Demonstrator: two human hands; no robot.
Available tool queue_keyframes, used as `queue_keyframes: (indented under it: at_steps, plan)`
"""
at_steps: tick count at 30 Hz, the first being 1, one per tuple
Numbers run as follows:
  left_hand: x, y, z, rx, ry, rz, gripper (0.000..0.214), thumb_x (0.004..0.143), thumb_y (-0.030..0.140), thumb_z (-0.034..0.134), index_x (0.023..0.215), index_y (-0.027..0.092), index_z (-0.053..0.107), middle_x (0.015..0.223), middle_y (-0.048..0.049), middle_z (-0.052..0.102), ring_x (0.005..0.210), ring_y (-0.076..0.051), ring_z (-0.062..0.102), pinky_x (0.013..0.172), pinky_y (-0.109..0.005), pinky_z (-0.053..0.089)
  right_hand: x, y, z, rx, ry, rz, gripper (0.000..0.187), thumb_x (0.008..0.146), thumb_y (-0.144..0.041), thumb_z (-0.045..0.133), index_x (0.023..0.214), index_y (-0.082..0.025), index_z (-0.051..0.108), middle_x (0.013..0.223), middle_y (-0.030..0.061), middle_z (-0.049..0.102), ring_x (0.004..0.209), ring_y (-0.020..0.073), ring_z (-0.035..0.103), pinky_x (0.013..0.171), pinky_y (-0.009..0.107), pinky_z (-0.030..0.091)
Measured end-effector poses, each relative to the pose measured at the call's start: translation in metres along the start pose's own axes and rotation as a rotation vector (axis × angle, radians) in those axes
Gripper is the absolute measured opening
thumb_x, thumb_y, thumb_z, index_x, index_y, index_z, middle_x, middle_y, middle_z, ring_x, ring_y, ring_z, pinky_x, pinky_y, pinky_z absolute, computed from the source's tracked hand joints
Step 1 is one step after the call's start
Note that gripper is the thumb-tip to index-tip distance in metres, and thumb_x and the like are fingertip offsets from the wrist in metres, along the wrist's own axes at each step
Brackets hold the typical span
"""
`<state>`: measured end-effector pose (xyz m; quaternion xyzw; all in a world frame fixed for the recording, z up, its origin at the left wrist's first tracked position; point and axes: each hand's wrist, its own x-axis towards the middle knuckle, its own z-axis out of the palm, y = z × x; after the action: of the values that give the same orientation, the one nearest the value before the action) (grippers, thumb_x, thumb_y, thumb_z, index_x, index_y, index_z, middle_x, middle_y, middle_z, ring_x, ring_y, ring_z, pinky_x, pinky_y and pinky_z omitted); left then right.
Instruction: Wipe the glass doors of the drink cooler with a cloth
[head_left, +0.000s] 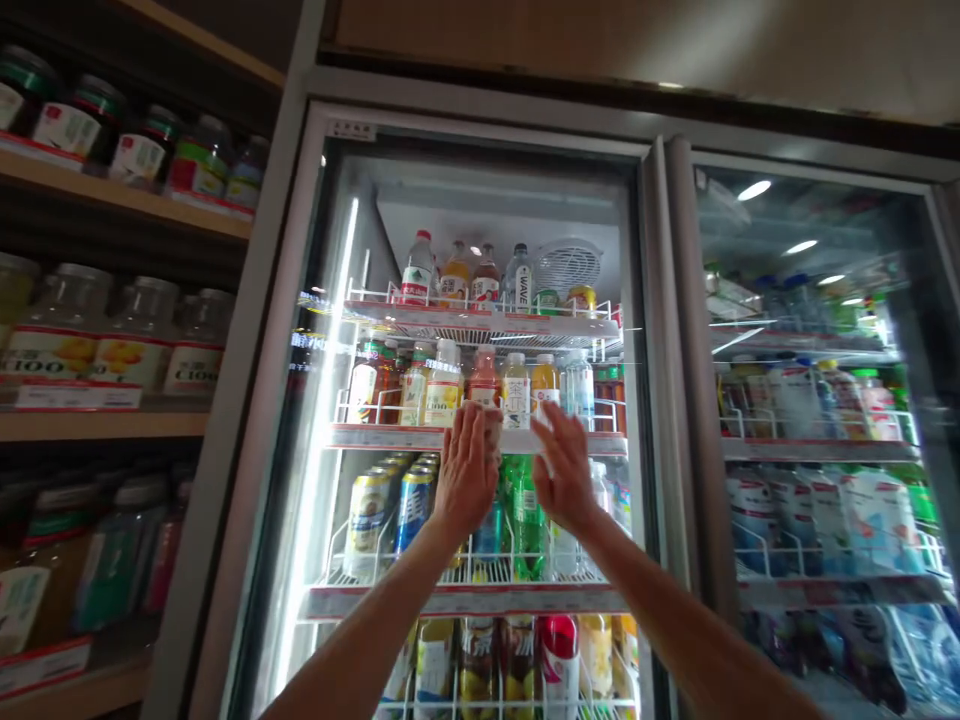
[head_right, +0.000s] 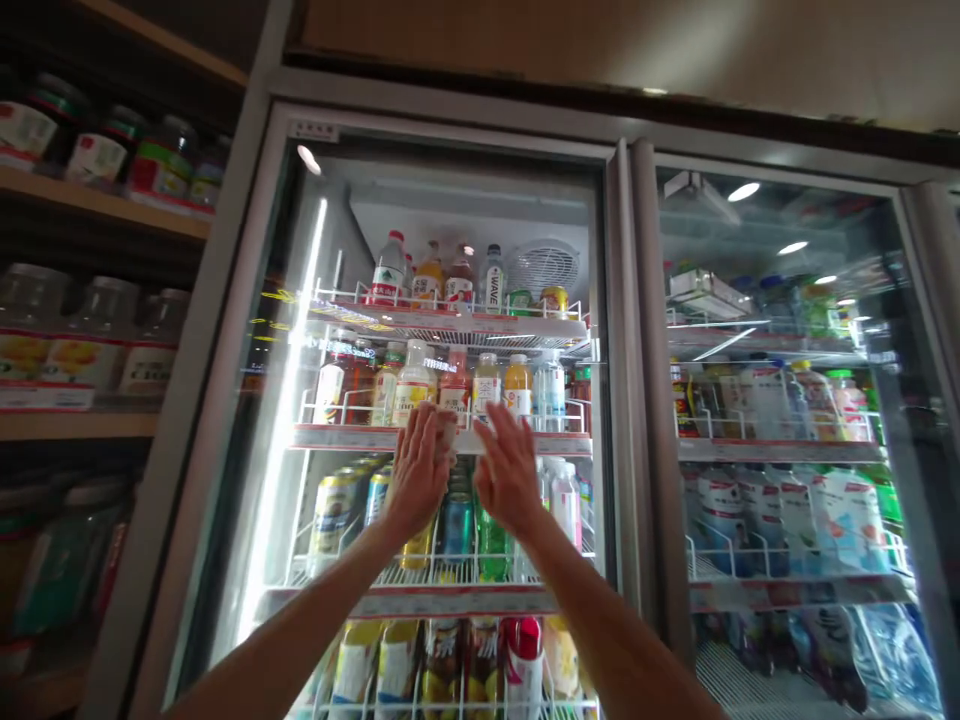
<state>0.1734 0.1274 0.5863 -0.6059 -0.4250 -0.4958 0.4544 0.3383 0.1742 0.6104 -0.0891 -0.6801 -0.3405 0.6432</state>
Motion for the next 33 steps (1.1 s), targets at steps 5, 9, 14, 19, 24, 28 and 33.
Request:
queue_keyframes:
  at_steps: [5, 9, 14, 19, 24, 28, 33]
  plan:
    - [-0.006, -0.032, -0.024, -0.100, -0.014, 0.131, 0.074, 0.088, 0.034, 0.044, 0.146, 0.017, 0.000, 0.151, -0.0160, 0.021, 0.138, -0.022, 0.026, 0.107, -0.041, 0.036, 0.013, -0.064, 0.037, 0.078, -0.182, -0.019, 0.042, 0.091, -0.024, 0.036, 0.132, -0.019, 0.044, 0.137, 0.0088, 0.050, 0.131, 0.0190, 0.038, 0.109, 0.040, 0.032]
    - [-0.031, -0.073, -0.047, 0.231, 0.124, 0.084, 0.072, 0.087, 0.036, 0.049, 0.146, 0.022, 0.011, 0.151, -0.0127, 0.022, 0.140, -0.027, 0.019, 0.112, -0.049, 0.024, 0.004, -0.058, 0.049, -0.103, -0.239, -0.064, 0.037, 0.089, -0.036, 0.047, 0.124, -0.024, 0.052, 0.142, 0.0077, 0.044, 0.134, 0.0267, 0.032, 0.111, 0.055, 0.019]
    - [-0.038, -0.081, -0.047, 0.357, 0.098, 0.140, 0.068, 0.088, 0.033, 0.047, 0.146, 0.024, 0.013, 0.152, -0.0092, 0.020, 0.141, -0.028, 0.013, 0.113, -0.049, 0.018, 0.046, 0.054, 0.005, -0.228, -0.193, 0.007, 0.036, 0.089, -0.026, 0.042, 0.124, -0.024, 0.051, 0.144, 0.0079, 0.041, 0.136, 0.0267, 0.030, 0.107, 0.056, 0.025]
    - [-0.036, -0.076, -0.046, 0.348, 0.094, 0.121, 0.069, 0.088, 0.033, 0.046, 0.146, 0.025, 0.011, 0.153, -0.0083, 0.017, 0.141, -0.028, 0.012, 0.113, -0.050, 0.018, 0.047, 0.094, -0.024, -0.278, -0.046, 0.306, 0.028, 0.087, -0.023, 0.039, 0.104, -0.017, 0.061, 0.146, 0.0101, 0.036, 0.137, 0.0297, 0.027, 0.104, 0.056, 0.029]
    - [-0.036, -0.077, -0.047, 0.346, 0.087, 0.119, 0.068, 0.088, 0.034, 0.045, 0.146, 0.025, 0.011, 0.153, -0.0088, 0.018, 0.141, -0.028, 0.013, 0.112, -0.051, 0.019, -0.044, 0.016, -0.011, -0.129, -0.221, -0.140, 0.026, 0.089, -0.021, 0.039, 0.107, -0.022, 0.059, 0.136, 0.0040, 0.051, 0.137, 0.0197, 0.030, 0.111, 0.044, 0.025]
    - [-0.036, -0.077, -0.047, 0.320, 0.076, 0.104, 0.068, 0.088, 0.033, 0.046, 0.146, 0.025, 0.012, 0.153, -0.0092, 0.018, 0.141, -0.029, 0.013, 0.112, -0.052, 0.019, -0.006, 0.040, -0.006, -0.235, -0.225, 0.008, 0.043, 0.092, -0.022, 0.035, 0.134, -0.023, 0.043, 0.137, 0.0068, 0.050, 0.135, 0.0205, 0.034, 0.113, 0.048, 0.020]
    - [-0.036, -0.076, -0.047, 0.326, 0.080, 0.105, 0.068, 0.088, 0.033, 0.046, 0.146, 0.024, 0.013, 0.152, -0.0097, 0.019, 0.141, -0.029, 0.013, 0.112, -0.051, 0.019, 0.058, 0.070, 0.004, -0.277, -0.165, 0.187, 0.052, 0.092, -0.025, 0.031, 0.144, -0.021, 0.028, 0.149, 0.0089, 0.033, 0.140, 0.0267, 0.022, 0.110, 0.054, 0.024]
